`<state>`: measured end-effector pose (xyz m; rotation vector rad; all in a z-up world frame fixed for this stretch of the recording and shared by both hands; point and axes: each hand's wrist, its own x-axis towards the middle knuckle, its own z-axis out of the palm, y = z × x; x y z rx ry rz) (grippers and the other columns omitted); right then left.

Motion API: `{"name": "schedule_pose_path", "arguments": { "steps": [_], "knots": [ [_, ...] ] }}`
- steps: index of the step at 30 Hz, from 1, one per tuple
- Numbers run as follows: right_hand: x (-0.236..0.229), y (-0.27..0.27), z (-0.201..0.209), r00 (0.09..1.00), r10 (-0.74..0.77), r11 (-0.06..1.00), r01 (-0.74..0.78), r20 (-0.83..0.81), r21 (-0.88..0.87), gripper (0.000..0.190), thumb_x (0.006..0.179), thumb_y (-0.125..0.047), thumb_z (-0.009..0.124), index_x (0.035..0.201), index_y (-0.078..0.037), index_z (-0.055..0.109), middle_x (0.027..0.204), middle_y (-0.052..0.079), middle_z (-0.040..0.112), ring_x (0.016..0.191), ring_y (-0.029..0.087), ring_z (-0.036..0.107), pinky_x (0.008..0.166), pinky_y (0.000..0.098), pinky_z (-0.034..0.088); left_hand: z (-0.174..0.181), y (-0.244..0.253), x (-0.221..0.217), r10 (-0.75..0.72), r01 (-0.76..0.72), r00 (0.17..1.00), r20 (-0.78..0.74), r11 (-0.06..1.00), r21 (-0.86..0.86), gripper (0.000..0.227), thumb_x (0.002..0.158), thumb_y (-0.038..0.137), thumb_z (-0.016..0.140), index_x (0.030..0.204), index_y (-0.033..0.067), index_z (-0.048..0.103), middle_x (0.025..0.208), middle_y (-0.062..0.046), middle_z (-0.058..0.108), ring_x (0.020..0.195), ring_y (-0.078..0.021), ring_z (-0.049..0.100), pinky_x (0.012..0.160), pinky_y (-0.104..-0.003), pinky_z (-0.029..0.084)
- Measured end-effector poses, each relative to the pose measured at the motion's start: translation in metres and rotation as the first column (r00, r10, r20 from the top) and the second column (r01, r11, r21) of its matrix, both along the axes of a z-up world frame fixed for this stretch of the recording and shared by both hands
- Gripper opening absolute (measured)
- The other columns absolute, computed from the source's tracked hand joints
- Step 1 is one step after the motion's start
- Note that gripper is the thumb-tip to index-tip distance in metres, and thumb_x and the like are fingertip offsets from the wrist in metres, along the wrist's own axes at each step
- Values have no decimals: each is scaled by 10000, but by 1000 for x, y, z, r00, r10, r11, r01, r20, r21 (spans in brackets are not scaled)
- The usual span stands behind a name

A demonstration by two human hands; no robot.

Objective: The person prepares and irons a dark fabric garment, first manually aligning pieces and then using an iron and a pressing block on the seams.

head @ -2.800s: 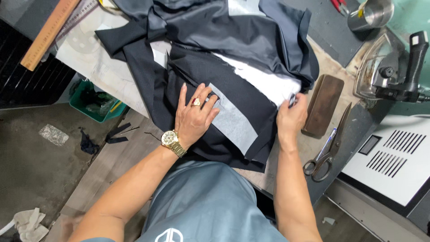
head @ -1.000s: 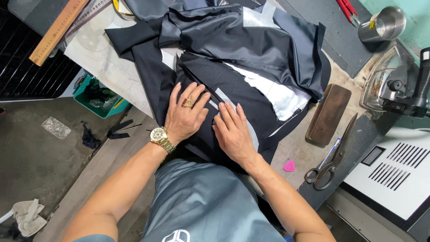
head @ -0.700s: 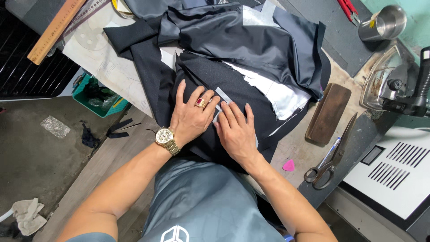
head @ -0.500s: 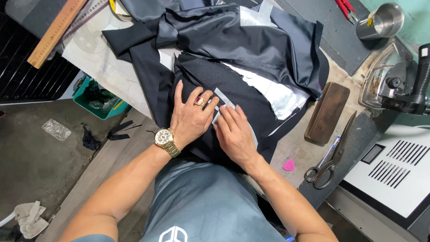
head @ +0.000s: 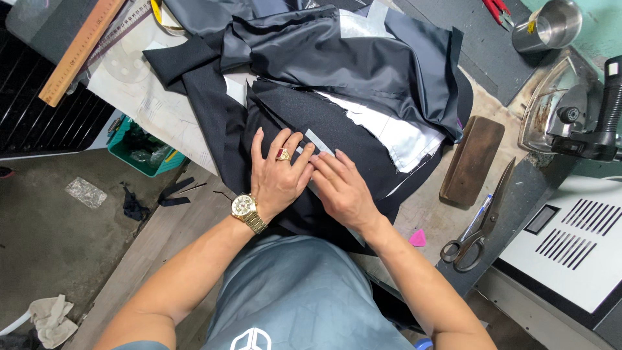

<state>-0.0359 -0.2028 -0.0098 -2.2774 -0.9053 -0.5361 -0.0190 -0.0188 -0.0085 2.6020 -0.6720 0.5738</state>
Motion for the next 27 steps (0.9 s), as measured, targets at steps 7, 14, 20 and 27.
{"name": "schedule_pose_path", "arguments": {
  "steps": [7,14,20,27],
  "knots": [
    [9,-52,-18,995,-56,998,57,-81,7,175,934,-118,701,1079,-20,706,1264,177,706,1193,370,665,1070,571,476,0,4,3,-81,81,997,8,996,24,200,994,246,650,1134,138,744,1174,-142,686,1202,-351,623,1066,-727,323],
    [37,-335,18,532,-847,430,692,8,-580,655,1076,-200,881,1498,169,542,1569,481,259,1426,634,229,1062,815,138,22,6,3,-44,49,997,-58,994,102,240,919,228,771,1155,196,739,1205,-33,675,1170,-279,615,1064,-680,363],
    [19,-395,40,757,-644,559,564,109,-608,293,1119,58,776,1359,145,634,1414,395,587,1115,557,638,911,575,556,17,6,3,-52,57,997,-53,993,105,235,967,316,743,1165,189,735,1219,-42,680,1193,-274,614,1078,-665,354],
    [107,-563,-56,560,-705,704,626,-435,-336,385,1209,-139,683,1441,141,559,1272,319,647,1081,395,633,864,451,477,21,5,3,-30,36,997,-66,995,92,220,980,301,721,1185,221,715,1237,-44,679,1198,-265,608,1081,-684,333]
  ]
}}
